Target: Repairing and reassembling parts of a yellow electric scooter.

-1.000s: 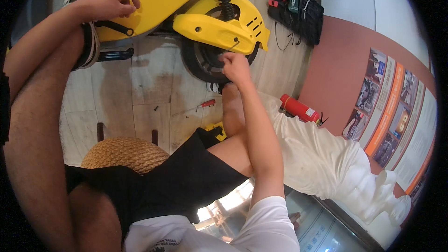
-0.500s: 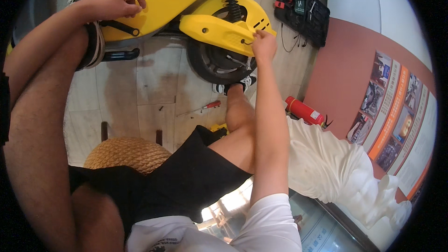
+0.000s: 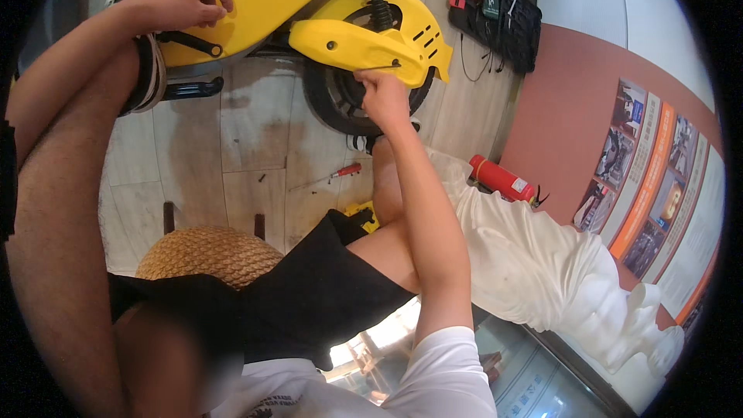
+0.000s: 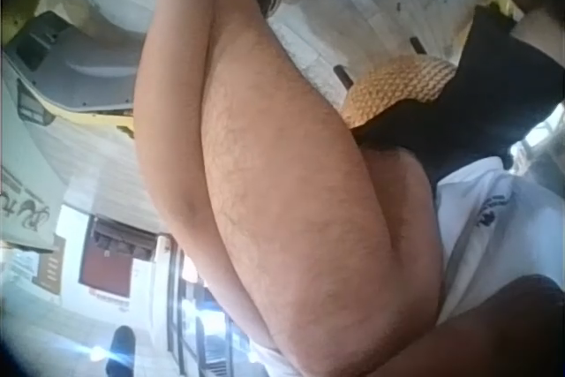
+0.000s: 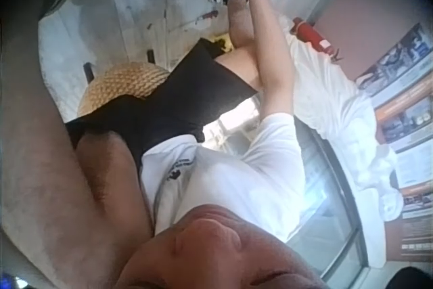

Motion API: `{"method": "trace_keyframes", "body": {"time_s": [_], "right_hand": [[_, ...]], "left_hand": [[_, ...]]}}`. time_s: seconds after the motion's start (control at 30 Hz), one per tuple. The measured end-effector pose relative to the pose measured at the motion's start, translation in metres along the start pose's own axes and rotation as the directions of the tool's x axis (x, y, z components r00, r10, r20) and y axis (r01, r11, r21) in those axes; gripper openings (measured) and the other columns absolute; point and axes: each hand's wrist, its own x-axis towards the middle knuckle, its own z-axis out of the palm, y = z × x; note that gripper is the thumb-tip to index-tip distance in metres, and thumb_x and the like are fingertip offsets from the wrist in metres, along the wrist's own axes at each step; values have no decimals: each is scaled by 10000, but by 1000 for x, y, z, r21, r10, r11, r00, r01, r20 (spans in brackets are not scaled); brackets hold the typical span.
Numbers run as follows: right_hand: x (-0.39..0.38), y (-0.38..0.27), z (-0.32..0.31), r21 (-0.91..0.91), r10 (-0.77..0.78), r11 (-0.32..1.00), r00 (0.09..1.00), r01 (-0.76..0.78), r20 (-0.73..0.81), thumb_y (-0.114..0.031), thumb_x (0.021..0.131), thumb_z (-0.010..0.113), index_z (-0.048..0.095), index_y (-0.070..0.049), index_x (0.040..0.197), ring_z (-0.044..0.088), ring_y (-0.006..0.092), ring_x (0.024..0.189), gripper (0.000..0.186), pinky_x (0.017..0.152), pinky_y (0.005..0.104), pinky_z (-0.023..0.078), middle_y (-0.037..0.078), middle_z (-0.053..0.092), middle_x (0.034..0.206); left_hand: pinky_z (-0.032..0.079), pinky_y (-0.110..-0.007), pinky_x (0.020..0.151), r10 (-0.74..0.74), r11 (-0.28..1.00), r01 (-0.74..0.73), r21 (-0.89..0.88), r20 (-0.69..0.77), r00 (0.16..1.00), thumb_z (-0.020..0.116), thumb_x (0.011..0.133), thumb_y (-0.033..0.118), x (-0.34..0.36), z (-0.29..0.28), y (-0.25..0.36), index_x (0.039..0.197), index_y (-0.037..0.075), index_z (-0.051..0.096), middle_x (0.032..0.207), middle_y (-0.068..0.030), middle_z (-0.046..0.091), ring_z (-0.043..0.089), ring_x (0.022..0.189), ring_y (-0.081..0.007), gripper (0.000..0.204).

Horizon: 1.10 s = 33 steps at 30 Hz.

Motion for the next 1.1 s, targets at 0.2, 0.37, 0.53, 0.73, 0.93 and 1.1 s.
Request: {"method": "trace_keyframes", "body": {"time_s": [0.2, 0.37, 0.53, 0.73, 0.93, 1.1], "right_hand": [[21, -13, -16, -85, -199, 977, 980, 197, -12, -23, 895, 542, 736, -28, 1065, 685, 213, 585, 258, 624, 323, 536, 127, 739, 847], [46, -14, -33, 108, -114, 985, 978, 134, -174, -68, 929, 563, 694, -42, 1180, 682, 153, 574, 284, 658, 285, 533, 82, 750, 1020], [53, 3, -48, -240, -289, 943, 923, 230, -253, -127, 878, 649, 661, -97, 1234, 711, 248, 913, 358, 850, 345, 532, 88, 723, 1101], [29, -22, -44, -379, -259, 901, 962, 211, -82, -203, 828, 712, 650, -138, 1240, 641, 292, 1050, 422, 877, 374, 526, 96, 652, 1160], [43, -13, -24, -602, -460, 755, 864, 260, -204, -215, 846, 698, 651, -156, 1223, 646, 309, 974, 384, 818, 421, 530, 110, 638, 1065], [64, 14, -34, -509, -350, 859, 781, 49, -517, -151, 880, 644, 659, -162, 1190, 629, 314, 991, 310, 842, 416, 509, 99, 645, 1056]], "left_hand": [[535, -280, 748, -16, 1000, 17, -5, 53, 998, 597, 940, 117, 1, -2, -6, 1107, -10, 646, 850, -70, 659, 636, 768, -133, 216], [535, -279, 750, -7, 1000, 8, -9, 36, 999, 594, 941, 117, 2, 2, -2, 1115, -10, 646, 855, -72, 657, 637, 779, -135, 221], [538, -281, 758, -14, 999, 14, -40, 23, 1000, 595, 949, 124, 4, 4, 1, 1122, -9, 644, 859, -73, 657, 641, 793, -140, 224], [537, -281, 756, -20, 998, 22, -57, 39, 999, 580, 964, 123, 0, 0, -6, 1126, -13, 641, 857, -74, 658, 641, 788, -141, 220], [532, -280, 742, 2, 999, 0, -32, 47, 999, 582, 963, 123, 2, 1, -4, 1115, -19, 640, 842, -75, 654, 633, 766, -137, 216], [525, -272, 721, 7, 996, -3, -88, 48, 999, 585, 947, 103, 3, 1, -6, 1123, -28, 641, 827, -66, 648, 620, 750, -131, 228]]}}
